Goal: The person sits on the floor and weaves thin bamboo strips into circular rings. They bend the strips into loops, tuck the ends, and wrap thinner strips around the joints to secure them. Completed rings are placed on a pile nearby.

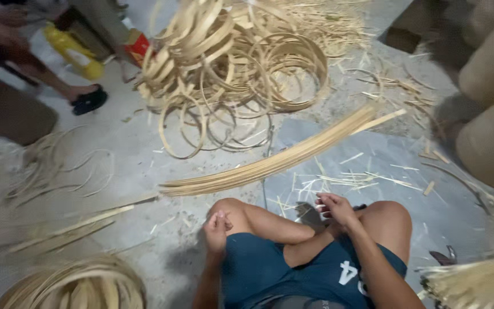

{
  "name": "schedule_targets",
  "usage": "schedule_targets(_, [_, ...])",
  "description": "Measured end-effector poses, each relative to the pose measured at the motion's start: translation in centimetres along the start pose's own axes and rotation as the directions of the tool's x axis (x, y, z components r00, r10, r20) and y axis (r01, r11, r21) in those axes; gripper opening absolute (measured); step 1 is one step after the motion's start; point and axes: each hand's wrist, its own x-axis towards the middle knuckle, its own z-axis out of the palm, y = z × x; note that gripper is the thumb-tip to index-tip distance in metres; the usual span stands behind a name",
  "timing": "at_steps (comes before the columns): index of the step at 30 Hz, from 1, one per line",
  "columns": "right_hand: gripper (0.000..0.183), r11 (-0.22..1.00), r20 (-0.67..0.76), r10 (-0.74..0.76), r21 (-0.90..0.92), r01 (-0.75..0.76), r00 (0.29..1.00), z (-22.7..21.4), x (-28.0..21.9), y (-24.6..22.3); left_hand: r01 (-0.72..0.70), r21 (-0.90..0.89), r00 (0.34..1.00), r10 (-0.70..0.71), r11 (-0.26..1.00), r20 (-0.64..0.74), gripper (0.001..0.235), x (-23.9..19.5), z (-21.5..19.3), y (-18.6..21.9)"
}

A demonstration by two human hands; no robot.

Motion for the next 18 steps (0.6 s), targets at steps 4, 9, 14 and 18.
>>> schedule_targets(4, [0.039,0.963,0.036,-0.162,-0.214,0.166,0.986,0.8,-0.8,-1.2,-0.017,0.011,0.987,0.019,1.000,-0.162,0.029,-1.2,-2.7,2.2])
schedule_targets(9, [0.039,0.988,0.119,-0.085,-0.119,0.099,0.989,0.8,-0.6,-0.8,-0.088,-0.129,0.974,0.059,0.988,-0.219,0.028,0.3,-4.4,5.0])
schedule_targets(14, [0.038,0.965,0.103,-0.119,-0.220,0.139,0.988,1.7,-0.5,-1.3,-0.107,0.134,0.983,0.125,0.985,-0.131,0.030,2.6,-3.1,6.1])
schedule_targets(18, [0.034,0.843,0.036,-0.408,-0.369,0.391,0.912,0.9,-2.8,-2.8,-0.168,0.346,0.981,0.191,0.923,-0.032,0.037,5.8,-1.5,4.1])
